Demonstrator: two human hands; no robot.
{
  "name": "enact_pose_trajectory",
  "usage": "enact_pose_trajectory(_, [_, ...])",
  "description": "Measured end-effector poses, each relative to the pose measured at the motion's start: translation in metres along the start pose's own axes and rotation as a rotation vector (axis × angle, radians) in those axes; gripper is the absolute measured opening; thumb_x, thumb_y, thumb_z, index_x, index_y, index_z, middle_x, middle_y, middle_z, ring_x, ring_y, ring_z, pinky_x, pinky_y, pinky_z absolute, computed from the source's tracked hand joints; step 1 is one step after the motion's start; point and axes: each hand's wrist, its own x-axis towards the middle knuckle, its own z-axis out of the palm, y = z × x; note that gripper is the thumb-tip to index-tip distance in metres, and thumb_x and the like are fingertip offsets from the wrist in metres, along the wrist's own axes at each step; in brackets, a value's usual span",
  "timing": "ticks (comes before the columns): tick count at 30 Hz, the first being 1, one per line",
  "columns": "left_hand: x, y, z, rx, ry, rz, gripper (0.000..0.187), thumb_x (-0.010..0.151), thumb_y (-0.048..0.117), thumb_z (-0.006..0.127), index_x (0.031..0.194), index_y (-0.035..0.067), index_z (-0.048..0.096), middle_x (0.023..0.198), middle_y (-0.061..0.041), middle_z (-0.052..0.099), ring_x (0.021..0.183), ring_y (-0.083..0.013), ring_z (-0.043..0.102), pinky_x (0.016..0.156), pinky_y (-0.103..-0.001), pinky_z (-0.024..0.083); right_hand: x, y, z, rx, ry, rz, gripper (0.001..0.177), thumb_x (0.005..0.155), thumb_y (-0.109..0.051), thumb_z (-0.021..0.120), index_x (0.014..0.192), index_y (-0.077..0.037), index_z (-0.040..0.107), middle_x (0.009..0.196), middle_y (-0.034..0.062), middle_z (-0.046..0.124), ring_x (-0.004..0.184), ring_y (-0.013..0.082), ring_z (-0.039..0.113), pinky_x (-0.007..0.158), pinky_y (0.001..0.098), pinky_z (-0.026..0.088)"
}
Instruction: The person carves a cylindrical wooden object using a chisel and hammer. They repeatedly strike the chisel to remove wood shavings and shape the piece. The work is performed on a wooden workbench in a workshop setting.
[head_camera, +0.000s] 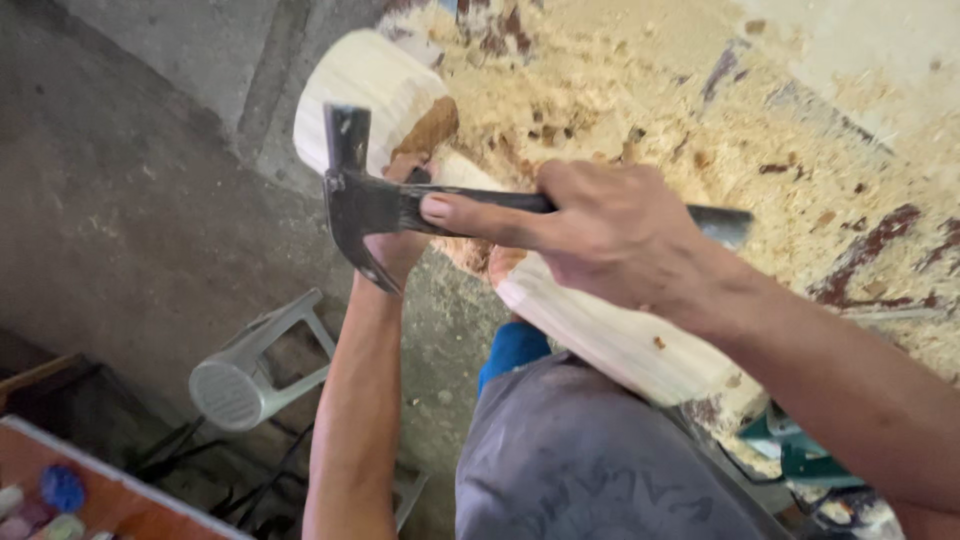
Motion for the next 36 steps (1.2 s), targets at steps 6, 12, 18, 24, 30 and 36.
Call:
enact_pose_trajectory(6, [-0.006,-0.005,0.01,-0.584,-0.25,-0.357,0.036,0.098,0.012,0.072,0.131,0.009,0.058,0.115,-0.005,0.068,0.101,-0.0163,0.068,0.092,-0.032,0.061,-0.011,0.015,0.024,-0.046,0.072,-0.058,0.077,0.099,-0.006,0.055,0.153,-0.057,0.037,0.074,0.003,0.052,0.058,0.0168,0.053,0.043,0.0271,0.043])
enact_pose_trajectory(12, [-0.013,-0.006,0.007,-0.176,-0.495,-0.653,0.03,0.108,0.023,0.05,0.136,0.02,0.06,0.101,0.001,0.074,0.081,-0.0095,0.074,0.074,-0.025,0.06,-0.014,0.011,0.033,0.004,0.013,0.014,0.074,0.1,-0.011,0.057,0.154,-0.057,0.034,0.078,0.006,0.059,0.057,0.0185,0.057,0.041,0.0289,0.044])
enact_pose_trajectory(18, [0.001,0.0,0.012,0.167,-0.268,-0.179,0.057,0.103,0.003,0.054,0.155,-0.006,0.031,0.129,-0.021,0.068,0.083,-0.0243,0.076,0.059,-0.028,0.064,-0.016,0.007,0.027,-0.009,-0.007,0.053,0.079,0.098,-0.009,0.058,0.155,-0.058,0.032,0.077,0.0053,0.057,0.06,0.0196,0.056,0.045,0.0312,0.045])
enact_pose_trajectory(24, [-0.019,-0.011,0.008,-0.05,-0.152,0.031,0.041,0.1,-0.001,0.063,0.14,0.007,0.056,0.136,-0.022,0.067,0.122,-0.0403,0.071,0.108,-0.044,0.058,-0.017,0.011,0.041,0.06,-0.219,0.192,0.071,0.105,-0.013,0.051,0.152,-0.062,0.03,0.078,0.0082,0.058,0.055,0.0227,0.06,0.041,0.0331,0.051])
enact_pose_trajectory(30, [-0.059,0.047,-0.022,-0.246,0.002,-0.275,0.015,0.101,0.007,0.061,0.114,0.001,0.065,0.117,-0.019,0.073,0.11,-0.0364,0.073,0.104,-0.047,0.059,-0.089,0.035,0.066,0.31,-0.121,0.854,0.049,0.089,-0.04,0.069,0.132,-0.019,0.059,0.085,0.015,0.071,0.068,0.032,0.067,0.064,0.0448,0.055])
enact_pose_trajectory(36, [-0.048,-0.009,-0.085,-0.699,0.526,-1.049,0.017,0.108,0.025,0.061,0.104,0.008,0.054,0.102,-0.019,0.068,0.106,-0.0301,0.068,0.106,-0.045,0.057,-0.241,0.028,0.123,0.437,0.283,1.227,0.044,0.092,-0.036,0.079,0.112,-0.001,0.062,0.086,0.0123,0.06,0.074,0.0227,0.058,0.068,0.0394,0.049])
